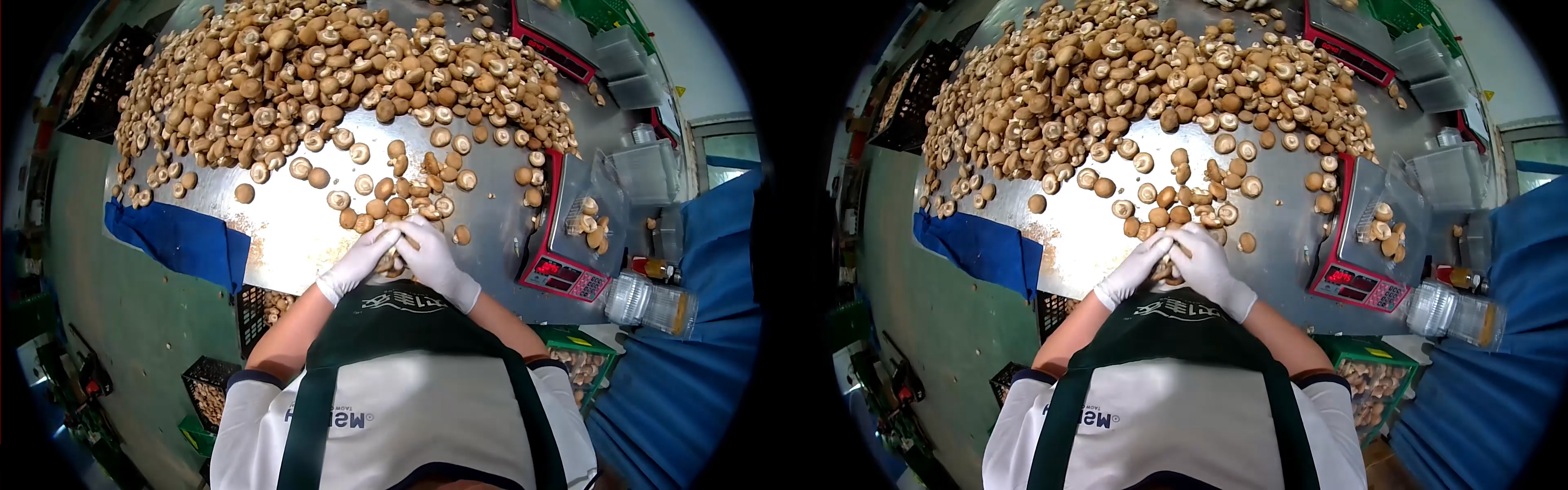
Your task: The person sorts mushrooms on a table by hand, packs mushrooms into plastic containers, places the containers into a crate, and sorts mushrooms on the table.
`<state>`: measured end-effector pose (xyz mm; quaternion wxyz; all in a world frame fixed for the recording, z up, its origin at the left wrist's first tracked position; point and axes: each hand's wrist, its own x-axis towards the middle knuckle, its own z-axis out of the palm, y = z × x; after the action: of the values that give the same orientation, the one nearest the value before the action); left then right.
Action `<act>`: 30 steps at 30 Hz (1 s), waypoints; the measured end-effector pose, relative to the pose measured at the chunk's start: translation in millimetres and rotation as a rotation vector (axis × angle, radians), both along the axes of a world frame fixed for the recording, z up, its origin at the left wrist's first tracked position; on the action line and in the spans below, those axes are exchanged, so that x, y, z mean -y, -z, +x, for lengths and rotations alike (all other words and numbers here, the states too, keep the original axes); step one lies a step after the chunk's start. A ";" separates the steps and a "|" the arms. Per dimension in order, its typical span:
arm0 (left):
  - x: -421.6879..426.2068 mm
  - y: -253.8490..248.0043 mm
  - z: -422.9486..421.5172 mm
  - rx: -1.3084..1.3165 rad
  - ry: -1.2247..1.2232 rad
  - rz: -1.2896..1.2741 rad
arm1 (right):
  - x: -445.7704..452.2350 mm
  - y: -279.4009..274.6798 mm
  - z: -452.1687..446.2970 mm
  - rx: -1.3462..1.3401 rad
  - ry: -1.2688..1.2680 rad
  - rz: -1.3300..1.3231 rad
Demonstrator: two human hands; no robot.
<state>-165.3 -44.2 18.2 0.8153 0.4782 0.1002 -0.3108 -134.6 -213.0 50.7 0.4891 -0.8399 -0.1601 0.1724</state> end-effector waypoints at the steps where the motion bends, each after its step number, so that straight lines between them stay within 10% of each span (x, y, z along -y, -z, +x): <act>1: -0.4 0.1 -5.6 -0.047 -0.019 0.008 | 2.4 1.4 -1.8 0.014 -0.026 0.032; 17: -36.3 10.0 -1.9 -0.247 -0.374 -0.343 | 33.6 27.6 146.7 -0.025 0.135 -0.485; 25: -18.4 -16.4 16.1 -0.133 -0.259 -0.512 | 60.4 32.5 106.2 -0.903 0.165 1.110; 30: -4.1 -36.4 30.5 -0.110 -0.175 -0.600 | 43.8 -2.6 63.2 -0.981 0.213 1.219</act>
<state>-134.7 -40.2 54.6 0.9369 0.1885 0.0890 -0.2806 -71.4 -256.8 53.3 0.8919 -0.2626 0.0887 0.3572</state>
